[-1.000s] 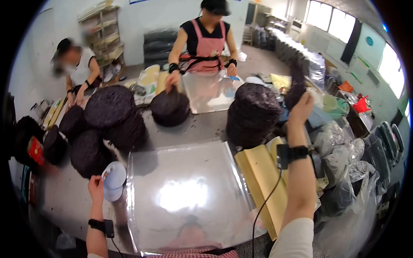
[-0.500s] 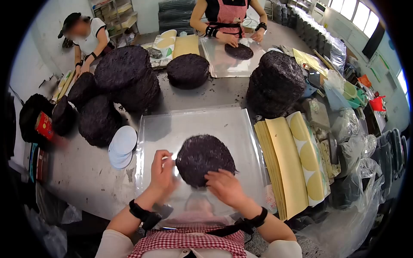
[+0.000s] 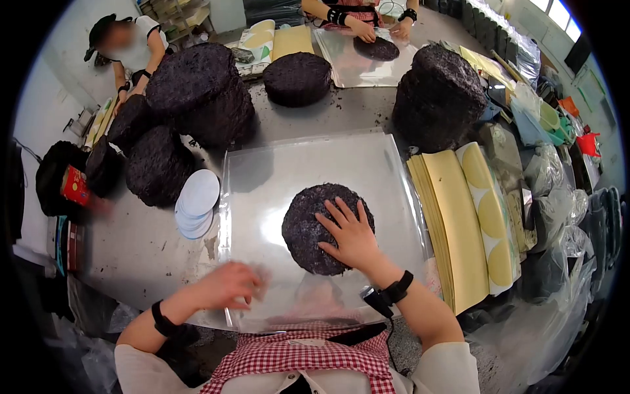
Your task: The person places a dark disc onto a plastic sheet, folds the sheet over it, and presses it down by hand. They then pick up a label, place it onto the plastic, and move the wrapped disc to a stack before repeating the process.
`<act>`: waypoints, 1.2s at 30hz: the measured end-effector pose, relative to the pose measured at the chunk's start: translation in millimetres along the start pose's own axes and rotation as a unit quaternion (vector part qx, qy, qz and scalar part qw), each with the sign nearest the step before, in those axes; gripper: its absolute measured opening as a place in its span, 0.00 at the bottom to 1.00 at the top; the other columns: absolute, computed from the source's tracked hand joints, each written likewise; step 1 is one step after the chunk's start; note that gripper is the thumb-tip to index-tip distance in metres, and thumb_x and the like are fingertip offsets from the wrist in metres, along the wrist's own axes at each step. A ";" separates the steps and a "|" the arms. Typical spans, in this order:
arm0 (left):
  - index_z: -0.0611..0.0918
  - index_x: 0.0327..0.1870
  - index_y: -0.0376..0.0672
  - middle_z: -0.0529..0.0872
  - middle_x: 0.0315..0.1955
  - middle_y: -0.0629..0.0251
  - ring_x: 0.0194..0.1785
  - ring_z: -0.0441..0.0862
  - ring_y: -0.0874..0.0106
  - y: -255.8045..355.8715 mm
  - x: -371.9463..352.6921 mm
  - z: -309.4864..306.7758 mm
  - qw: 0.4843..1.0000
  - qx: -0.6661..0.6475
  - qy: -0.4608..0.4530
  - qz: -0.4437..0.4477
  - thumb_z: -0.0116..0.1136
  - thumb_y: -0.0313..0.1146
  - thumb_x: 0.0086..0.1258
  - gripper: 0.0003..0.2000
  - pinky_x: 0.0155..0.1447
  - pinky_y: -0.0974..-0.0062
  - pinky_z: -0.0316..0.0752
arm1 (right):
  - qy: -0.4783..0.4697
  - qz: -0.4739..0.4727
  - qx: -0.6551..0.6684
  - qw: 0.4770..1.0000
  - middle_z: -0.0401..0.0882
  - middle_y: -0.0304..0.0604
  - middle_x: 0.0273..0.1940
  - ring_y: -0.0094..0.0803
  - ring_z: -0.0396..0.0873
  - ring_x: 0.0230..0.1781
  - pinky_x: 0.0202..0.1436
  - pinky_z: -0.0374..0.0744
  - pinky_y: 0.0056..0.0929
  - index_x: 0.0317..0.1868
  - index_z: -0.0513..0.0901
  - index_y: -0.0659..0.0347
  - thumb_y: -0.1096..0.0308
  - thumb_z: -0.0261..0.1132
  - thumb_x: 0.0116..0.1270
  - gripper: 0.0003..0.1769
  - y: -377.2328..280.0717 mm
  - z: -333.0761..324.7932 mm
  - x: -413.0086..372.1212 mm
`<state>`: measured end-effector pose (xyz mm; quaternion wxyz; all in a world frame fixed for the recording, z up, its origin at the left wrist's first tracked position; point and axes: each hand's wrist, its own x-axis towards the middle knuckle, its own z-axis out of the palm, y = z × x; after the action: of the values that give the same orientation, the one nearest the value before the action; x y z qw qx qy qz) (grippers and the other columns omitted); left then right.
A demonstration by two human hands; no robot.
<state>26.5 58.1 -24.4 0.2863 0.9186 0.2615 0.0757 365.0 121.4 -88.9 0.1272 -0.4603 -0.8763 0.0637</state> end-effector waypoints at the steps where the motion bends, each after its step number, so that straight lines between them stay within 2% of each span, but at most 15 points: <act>1: 0.81 0.28 0.49 0.82 0.43 0.71 0.55 0.76 0.66 6.4 -14.2 21.5 0.999 -0.029 -0.012 -0.027 0.72 0.38 0.56 0.09 0.57 0.64 0.70 | 0.005 0.002 0.004 1.000 0.62 0.46 0.74 0.46 0.54 0.77 0.76 0.49 0.64 0.70 0.72 0.44 0.45 0.63 0.66 0.34 0.1 0.2 4.7; 6: 0.83 0.28 0.49 0.83 0.40 0.75 0.53 0.77 0.70 -2.3 -34.1 52.2 0.993 -0.091 -0.054 -0.059 0.70 0.38 0.59 0.08 0.57 0.65 0.69 | 0.049 0.021 0.015 0.998 0.65 0.46 0.72 0.47 0.57 0.75 0.76 0.50 0.63 0.68 0.73 0.46 0.46 0.64 0.65 0.33 -11.0 14.9 24.2; 8: 0.84 0.31 0.48 0.85 0.39 0.73 0.48 0.79 0.70 -12.1 -23.6 44.8 0.993 -0.090 -0.068 -0.030 0.70 0.38 0.61 0.07 0.54 0.67 0.71 | 0.046 0.033 0.101 0.993 0.65 0.49 0.72 0.48 0.56 0.76 0.77 0.47 0.63 0.58 0.79 0.50 0.46 0.67 0.63 0.27 -8.1 12.9 24.3; 12: 0.85 0.34 0.45 0.85 0.39 0.65 0.39 0.81 0.63 -21.9 63.1 -2.6 0.955 -0.094 -0.011 -0.280 0.63 0.39 0.66 0.08 0.41 0.65 0.77 | -0.015 0.033 0.293 0.955 0.61 0.57 0.74 0.51 0.51 0.79 0.78 0.38 0.63 0.41 0.81 0.56 0.45 0.71 0.58 0.24 8.7 2.4 23.4; 14: 0.85 0.35 0.44 0.85 0.41 0.63 0.39 0.81 0.62 -42.9 120.5 -3.6 0.960 0.120 0.142 -0.207 0.61 0.36 0.67 0.07 0.40 0.64 0.79 | -0.058 -0.017 0.275 0.959 0.59 0.58 0.75 0.52 0.50 0.79 0.78 0.36 0.63 0.39 0.82 0.56 0.45 0.72 0.56 0.24 16.0 0.9 20.6; 16: 0.84 0.37 0.42 0.84 0.40 0.62 0.42 0.82 0.61 -45.1 160.8 17.7 0.961 0.139 0.209 -0.114 0.60 0.34 0.66 0.07 0.43 0.63 0.79 | -0.062 -0.050 0.194 0.978 0.64 0.56 0.73 0.52 0.54 0.78 0.78 0.41 0.63 0.32 0.79 0.60 0.52 0.76 0.54 0.21 7.7 -11.0 18.4; 18: 0.84 0.42 0.41 0.83 0.42 0.60 0.47 0.81 0.57 -10.7 171.9 10.4 0.907 0.073 0.415 -0.026 0.61 0.35 0.66 0.10 0.49 0.63 0.79 | -0.005 0.022 0.250 0.968 0.72 0.51 0.67 0.49 0.63 0.73 0.76 0.51 0.62 0.30 0.78 0.60 0.59 0.76 0.54 0.16 18.5 14.6 14.0; 19: 0.79 0.54 0.36 0.78 0.54 0.52 0.62 0.74 0.49 2.2 163.9 4.5 0.897 0.035 0.428 -0.104 0.63 0.40 0.65 0.21 0.64 0.57 0.72 | 0.040 0.032 0.257 0.965 0.74 0.49 0.64 0.48 0.66 0.71 0.76 0.55 0.61 0.29 0.78 0.59 0.63 0.75 0.54 0.13 12.5 15.0 11.8; 20: 0.69 0.67 0.30 0.66 0.68 0.43 0.74 0.57 0.42 7.2 152.5 22.9 0.881 0.121 0.374 -0.263 0.67 0.51 0.61 0.40 0.75 0.49 0.56 | 0.087 0.042 0.263 0.960 0.77 0.47 0.62 0.47 0.69 0.69 0.75 0.58 0.60 0.28 0.78 0.58 0.67 0.74 0.54 0.11 7.9 15.5 11.6; 23: 0.58 0.72 0.22 0.55 0.75 0.41 0.80 0.47 0.45 31.5 145.0 67.9 0.910 0.161 0.094 -0.369 0.67 0.66 0.50 0.60 0.78 0.48 0.47 | 0.019 -0.028 0.213 0.977 0.73 0.50 0.65 0.49 0.67 0.70 0.76 0.57 0.55 0.27 0.79 0.57 0.60 0.77 0.47 0.16 13.0 4.2 14.4; 28: 0.62 0.72 0.31 0.63 0.72 0.45 0.77 0.57 0.52 18.1 157.2 100.3 0.931 0.058 0.290 -0.215 0.68 0.48 0.60 0.44 0.76 0.53 0.56 | -0.113 -0.052 0.209 0.970 0.71 0.54 0.65 0.56 0.67 0.67 0.73 0.62 0.49 0.39 0.81 0.61 0.60 0.78 0.42 0.23 18.3 -26.5 27.2; 30: 0.69 0.69 0.33 0.64 0.72 0.46 0.75 0.61 0.51 0.3 153.1 109.4 0.935 0.003 0.301 -0.187 0.64 0.40 0.65 0.33 0.73 0.53 0.61 | 0.065 0.060 0.145 0.985 0.68 0.58 0.67 0.56 0.69 0.65 0.72 0.65 0.48 0.59 0.73 0.69 0.69 0.73 0.50 0.34 -36.5 -26.3 -2.7; 31: 0.76 0.64 0.37 0.64 0.72 0.47 0.74 0.63 0.50 -11.4 147.7 114.7 0.945 0.022 0.297 -0.133 0.60 0.33 0.67 0.24 0.71 0.54 0.63 | 0.141 0.017 0.183 0.973 0.68 0.58 0.67 0.56 0.68 0.66 0.73 0.64 0.50 0.65 0.69 0.67 0.69 0.72 0.52 0.39 -58.0 -25.4 -22.9; 35: 0.79 0.63 0.42 0.60 0.74 0.48 0.76 0.59 0.50 6.1 152.0 105.0 0.929 0.003 0.324 -0.180 0.56 0.28 0.69 0.21 0.73 0.56 0.63 | -0.113 -0.139 0.228 0.957 0.71 0.55 0.65 0.50 0.66 0.70 0.73 0.64 0.54 0.63 0.73 0.65 0.63 0.71 0.59 0.32 -71.0 -14.5 -130.3; 36: 0.80 0.62 0.42 0.60 0.74 0.47 0.76 0.58 0.50 9.0 153.4 105.7 0.921 -0.002 0.337 -0.194 0.55 0.27 0.68 0.20 0.73 0.56 0.63 | -0.124 -0.097 0.193 0.969 0.71 0.57 0.65 0.51 0.65 0.72 0.74 0.62 0.56 0.61 0.74 0.69 0.57 0.71 0.60 0.34 -55.8 -16.7 -147.0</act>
<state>191.6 80.8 -108.1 0.1926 0.7695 0.5153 0.3245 405.5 -31.3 -84.2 0.1100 -0.3286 -0.8967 0.2755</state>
